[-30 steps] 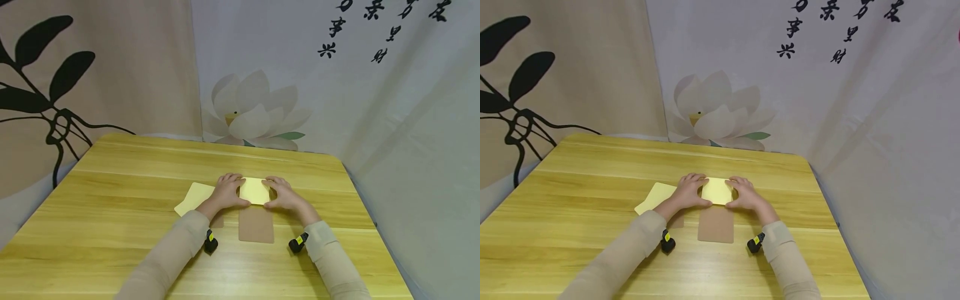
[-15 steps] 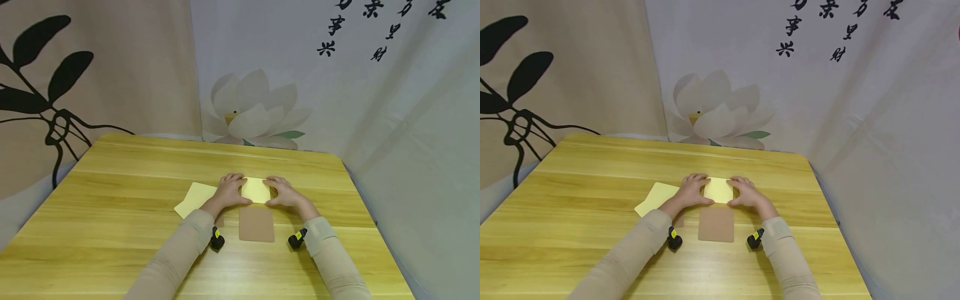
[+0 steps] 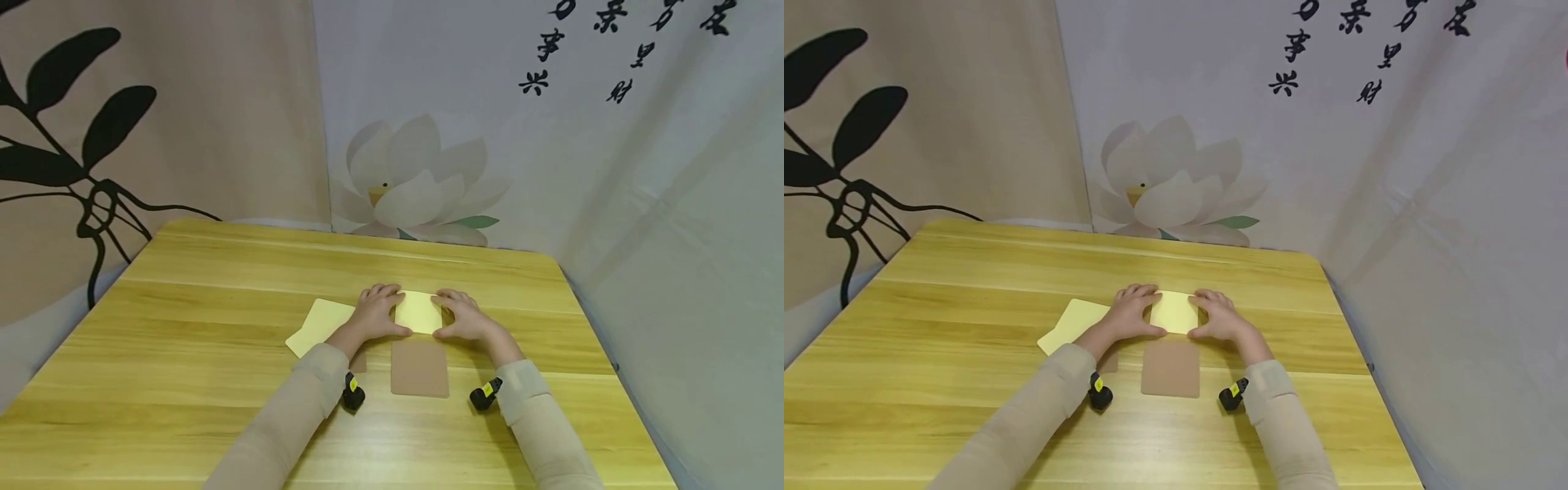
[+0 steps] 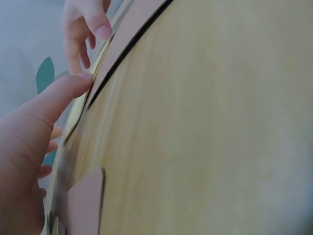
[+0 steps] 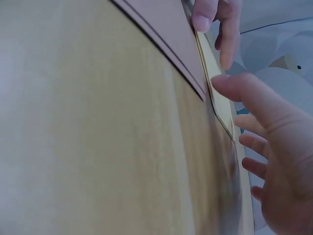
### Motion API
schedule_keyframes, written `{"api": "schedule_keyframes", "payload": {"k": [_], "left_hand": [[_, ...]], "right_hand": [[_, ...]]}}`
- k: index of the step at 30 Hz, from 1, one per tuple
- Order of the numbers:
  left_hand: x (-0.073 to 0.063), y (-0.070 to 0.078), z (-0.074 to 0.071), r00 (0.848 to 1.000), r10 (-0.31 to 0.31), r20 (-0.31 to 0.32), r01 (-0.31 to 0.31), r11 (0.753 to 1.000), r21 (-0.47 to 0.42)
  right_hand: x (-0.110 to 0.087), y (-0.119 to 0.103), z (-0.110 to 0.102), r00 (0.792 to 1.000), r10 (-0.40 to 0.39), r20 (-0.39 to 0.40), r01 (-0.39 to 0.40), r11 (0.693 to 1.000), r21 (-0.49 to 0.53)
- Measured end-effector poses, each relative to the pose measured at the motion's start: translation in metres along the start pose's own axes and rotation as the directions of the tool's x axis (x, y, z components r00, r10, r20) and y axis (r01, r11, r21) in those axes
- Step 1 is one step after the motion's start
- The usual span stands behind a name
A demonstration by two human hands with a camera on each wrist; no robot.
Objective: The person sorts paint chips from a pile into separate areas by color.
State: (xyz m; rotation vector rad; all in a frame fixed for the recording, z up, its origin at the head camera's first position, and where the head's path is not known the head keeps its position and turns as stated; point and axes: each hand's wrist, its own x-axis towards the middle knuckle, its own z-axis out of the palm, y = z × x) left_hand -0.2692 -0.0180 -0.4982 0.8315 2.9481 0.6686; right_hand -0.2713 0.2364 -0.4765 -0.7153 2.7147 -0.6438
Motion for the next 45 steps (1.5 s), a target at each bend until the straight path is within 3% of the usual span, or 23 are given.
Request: {"api": "schedule_keyframes", "payload": {"k": [7,18,34,45], "left_hand": [[-0.009,0.000,-0.007,1.000,0.008,-0.020,-0.008,1.000,-0.018],[-0.035,-0.007,-0.018,0.997,0.075,-0.033,-0.076,0.997,-0.032],[-0.068,-0.033,-0.039,0.993,0.114,-0.018,-0.115,0.992,-0.051],[-0.088,-0.060,-0.054,0.994,0.108,-0.008,-0.108,0.994,-0.020]], "right_hand": [[-0.015,-0.006,0.004,0.995,-0.021,-0.096,0.020,1.000,-0.004],[-0.027,-0.024,0.017,0.978,-0.024,-0.208,0.022,1.000,-0.015],[-0.020,-0.057,0.034,0.955,-0.032,-0.295,0.011,0.997,-0.072],[-0.007,-0.091,0.047,0.954,-0.028,-0.297,0.012,0.999,-0.053]]}}
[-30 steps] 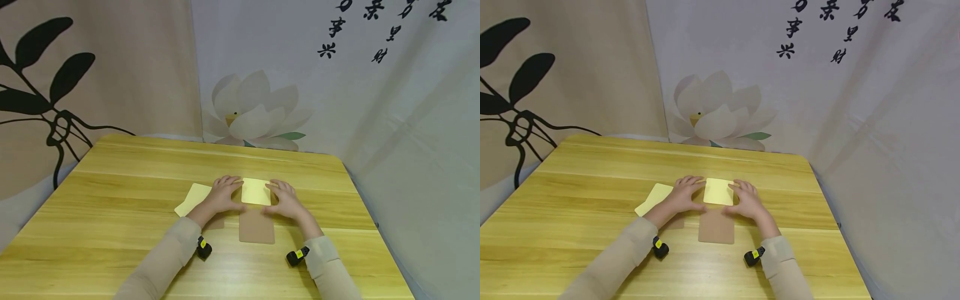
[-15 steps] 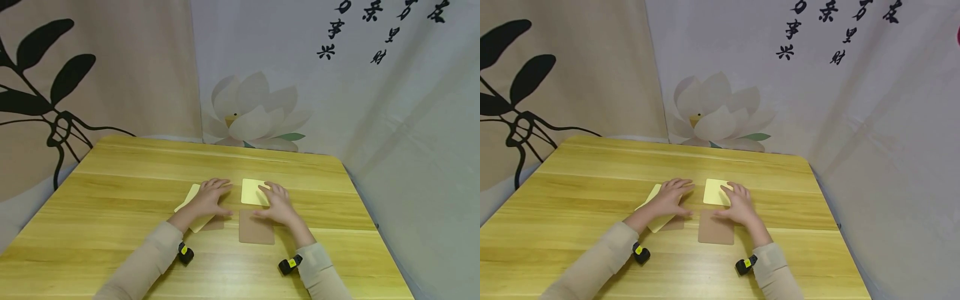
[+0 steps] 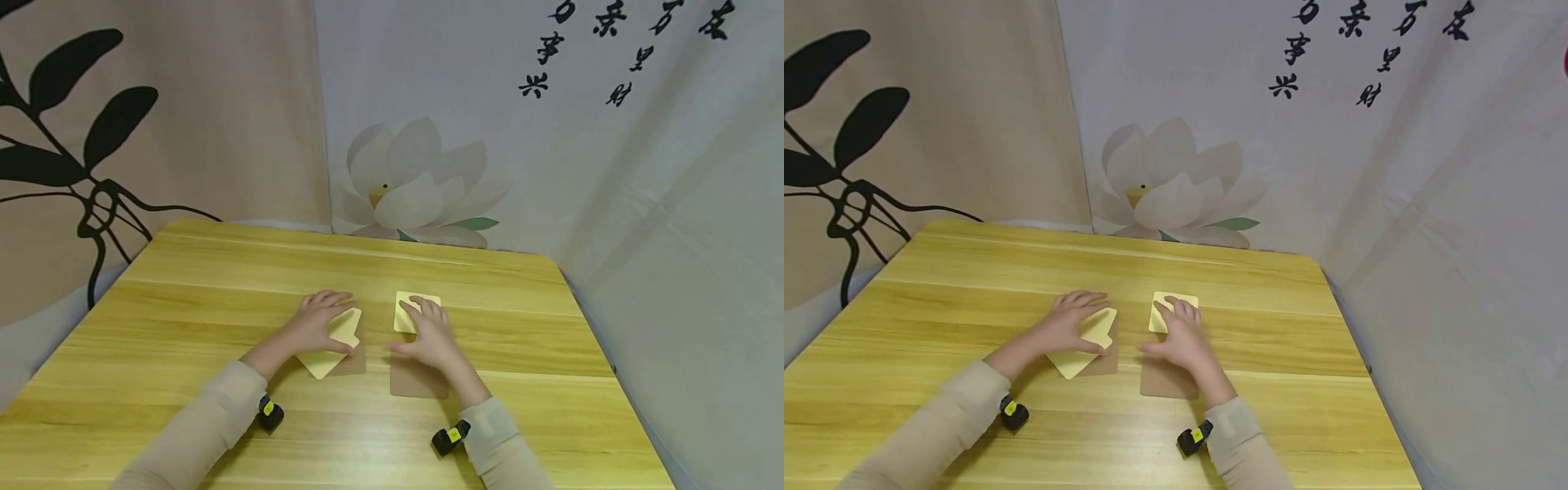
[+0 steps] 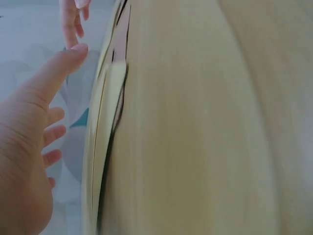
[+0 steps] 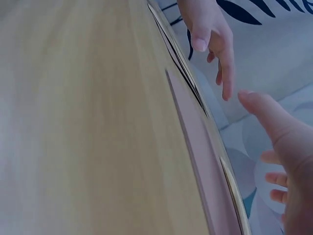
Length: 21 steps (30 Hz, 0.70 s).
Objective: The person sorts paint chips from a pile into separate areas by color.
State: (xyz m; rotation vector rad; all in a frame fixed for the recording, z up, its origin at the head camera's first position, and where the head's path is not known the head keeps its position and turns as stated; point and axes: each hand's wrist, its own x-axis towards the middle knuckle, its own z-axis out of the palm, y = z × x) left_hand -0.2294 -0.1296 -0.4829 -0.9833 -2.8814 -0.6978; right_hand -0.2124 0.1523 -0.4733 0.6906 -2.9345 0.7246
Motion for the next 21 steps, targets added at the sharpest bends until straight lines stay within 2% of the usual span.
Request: {"api": "schedule_keyframes", "payload": {"k": [6,12,21], "left_hand": [[-0.013,-0.015,-0.008,1.000,0.002,0.009,-0.002,1.000,0.013],[-0.022,-0.028,-0.018,1.000,0.013,0.025,-0.013,1.000,-0.002],[-0.031,-0.051,-0.026,0.997,0.005,0.074,-0.003,1.000,-0.028]], "right_hand": [[0.005,-0.017,0.011,1.000,-0.003,0.026,0.003,1.000,0.031],[0.013,-0.030,0.020,0.999,-0.021,0.027,0.020,0.999,0.033],[0.021,-0.046,0.036,0.996,-0.044,0.079,0.042,0.999,0.032]]}}
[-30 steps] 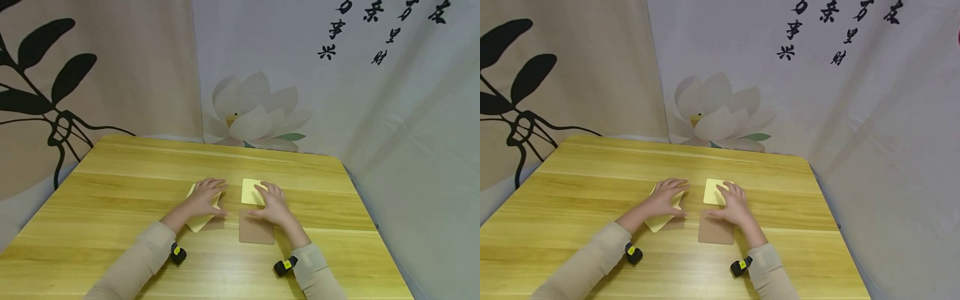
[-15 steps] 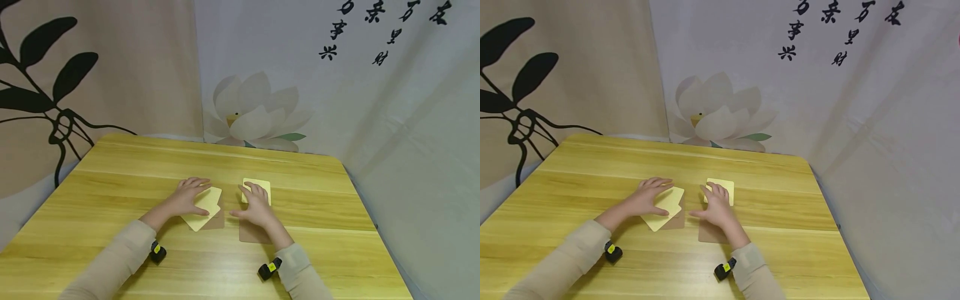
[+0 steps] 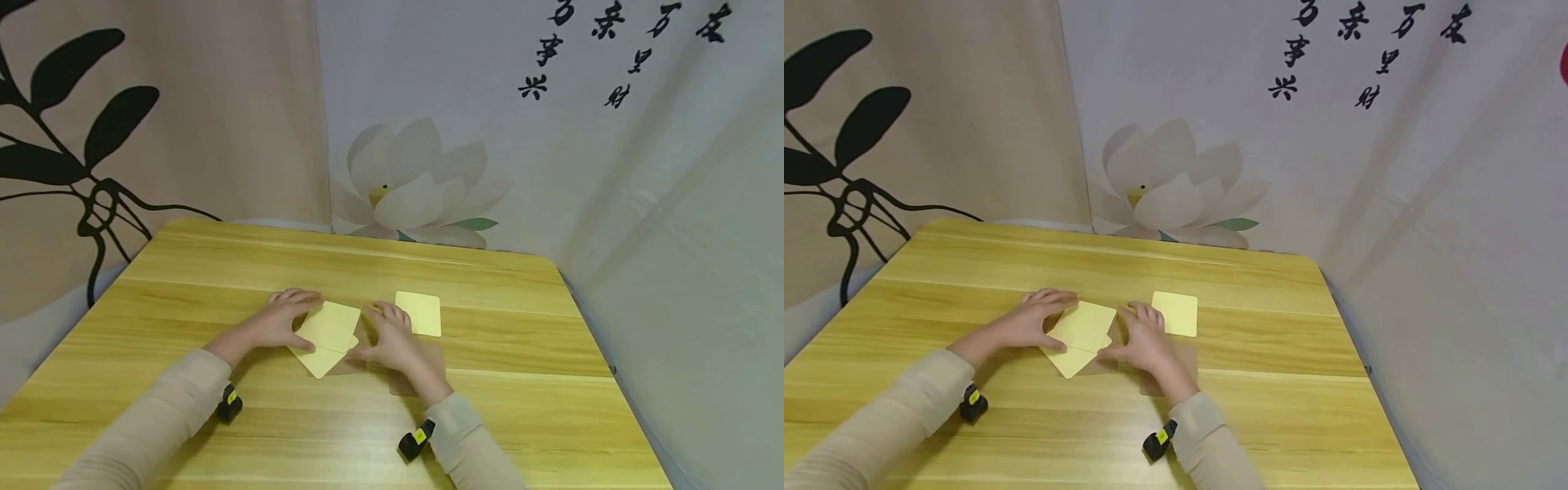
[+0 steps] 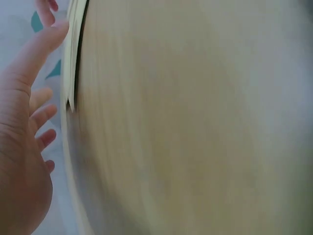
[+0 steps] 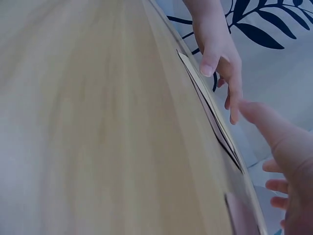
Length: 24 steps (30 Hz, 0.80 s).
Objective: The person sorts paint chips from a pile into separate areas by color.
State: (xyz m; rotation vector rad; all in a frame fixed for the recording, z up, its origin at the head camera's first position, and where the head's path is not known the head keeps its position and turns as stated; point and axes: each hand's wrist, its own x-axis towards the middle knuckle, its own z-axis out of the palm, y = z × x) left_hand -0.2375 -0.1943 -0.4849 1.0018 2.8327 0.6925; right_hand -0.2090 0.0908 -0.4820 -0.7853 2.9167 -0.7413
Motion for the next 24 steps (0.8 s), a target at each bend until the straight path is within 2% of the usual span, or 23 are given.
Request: {"api": "schedule_keyframes", "payload": {"k": [7,12,19,24], "left_hand": [[-0.004,-0.010,-0.003,0.999,-0.028,0.016,0.028,0.999,0.017],[-0.003,-0.011,-0.006,0.999,-0.038,0.039,0.037,0.999,0.014],[0.001,-0.013,-0.006,0.998,-0.037,0.051,0.035,0.999,0.036],[0.002,-0.014,-0.005,0.998,-0.037,0.052,0.036,0.999,0.019]], "right_hand": [[0.006,-0.007,0.008,0.999,0.029,0.045,-0.028,0.999,-0.020],[0.010,-0.008,0.014,0.997,0.031,0.076,-0.029,0.999,-0.033],[0.015,-0.009,0.018,0.996,0.028,0.083,-0.021,0.997,-0.075],[0.017,-0.011,0.018,0.996,0.021,0.091,-0.016,0.998,-0.063]]}}
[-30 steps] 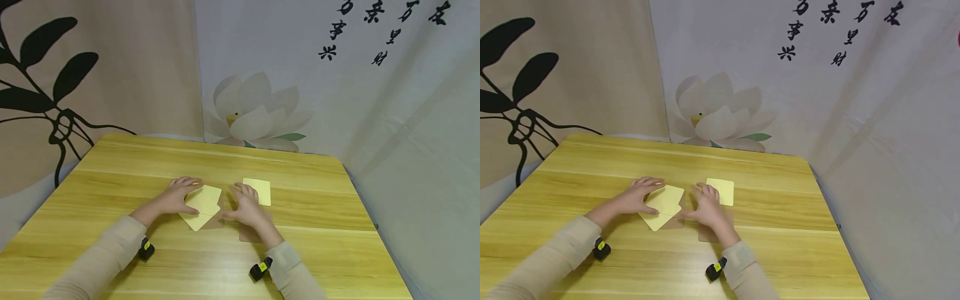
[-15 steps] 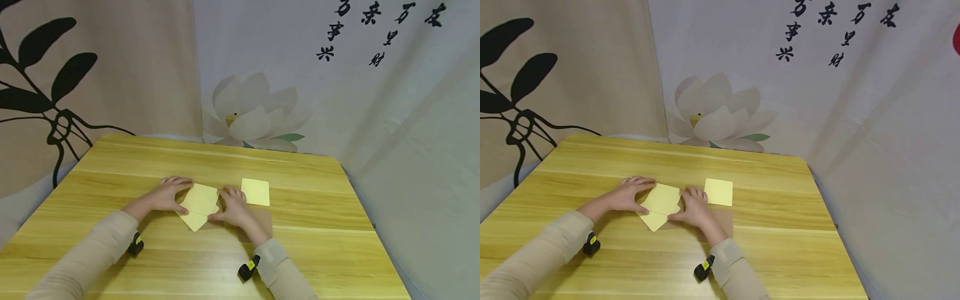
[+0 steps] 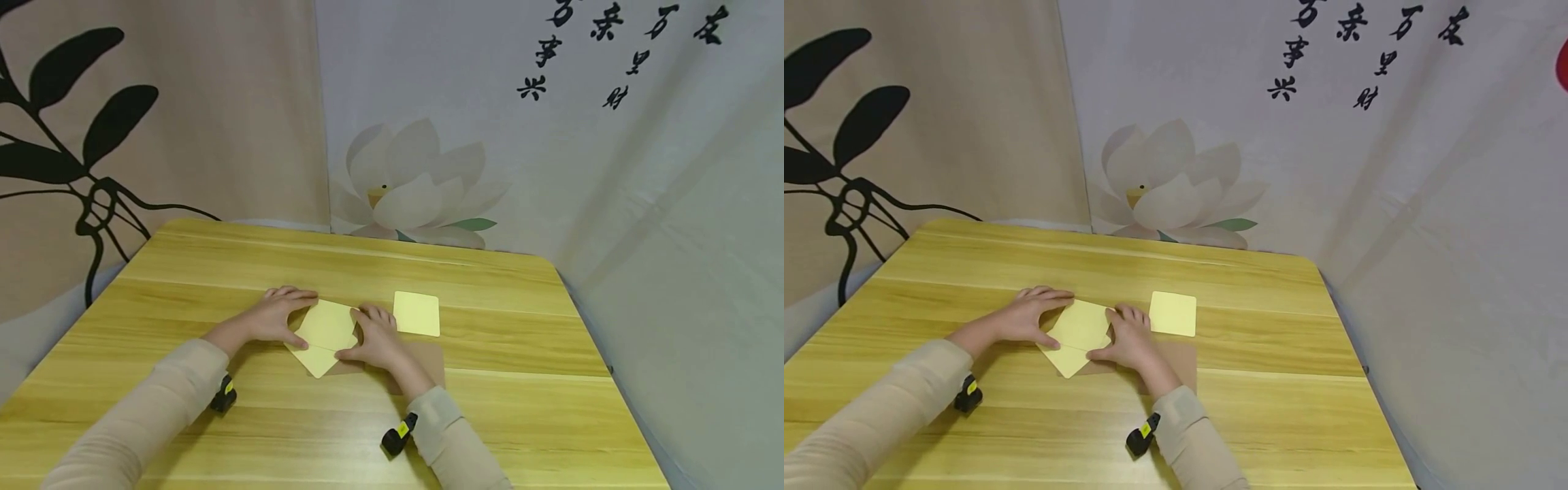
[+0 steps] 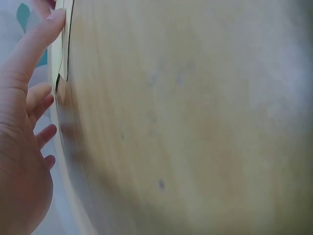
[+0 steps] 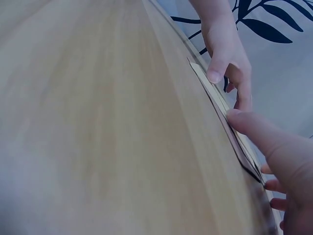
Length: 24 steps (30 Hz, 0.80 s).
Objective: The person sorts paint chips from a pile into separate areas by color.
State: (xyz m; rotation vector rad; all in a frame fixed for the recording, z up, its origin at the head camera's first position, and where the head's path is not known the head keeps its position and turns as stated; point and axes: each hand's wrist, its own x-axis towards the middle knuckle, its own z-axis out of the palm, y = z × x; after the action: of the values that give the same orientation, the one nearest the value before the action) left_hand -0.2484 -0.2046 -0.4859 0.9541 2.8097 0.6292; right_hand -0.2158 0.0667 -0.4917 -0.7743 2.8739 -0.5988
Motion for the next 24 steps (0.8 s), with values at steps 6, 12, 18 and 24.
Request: {"api": "schedule_keyframes", "payload": {"k": [6,12,18,24], "left_hand": [[0.0003,0.0002,0.0008,1.000,-0.005,0.008,0.005,1.000,-0.019],[0.0016,0.0010,0.0009,1.000,0.004,0.002,-0.004,1.000,-0.004],[0.0019,0.0023,0.0020,1.000,0.005,-0.002,-0.005,1.000,0.001],[0.0009,0.0014,0.0036,1.000,0.011,-0.028,-0.011,1.000,-0.006]], "right_hand": [[0.0002,-0.0005,-0.0001,1.000,-0.006,-0.001,0.006,1.000,0.005],[0.0020,0.0002,0.0005,1.000,0.004,-0.004,-0.004,1.000,-0.006],[0.0037,0.0000,0.0012,1.000,0.023,0.001,-0.023,1.000,-0.006],[0.0043,0.0006,0.0021,1.000,0.013,-0.006,-0.013,1.000,-0.017]]}}
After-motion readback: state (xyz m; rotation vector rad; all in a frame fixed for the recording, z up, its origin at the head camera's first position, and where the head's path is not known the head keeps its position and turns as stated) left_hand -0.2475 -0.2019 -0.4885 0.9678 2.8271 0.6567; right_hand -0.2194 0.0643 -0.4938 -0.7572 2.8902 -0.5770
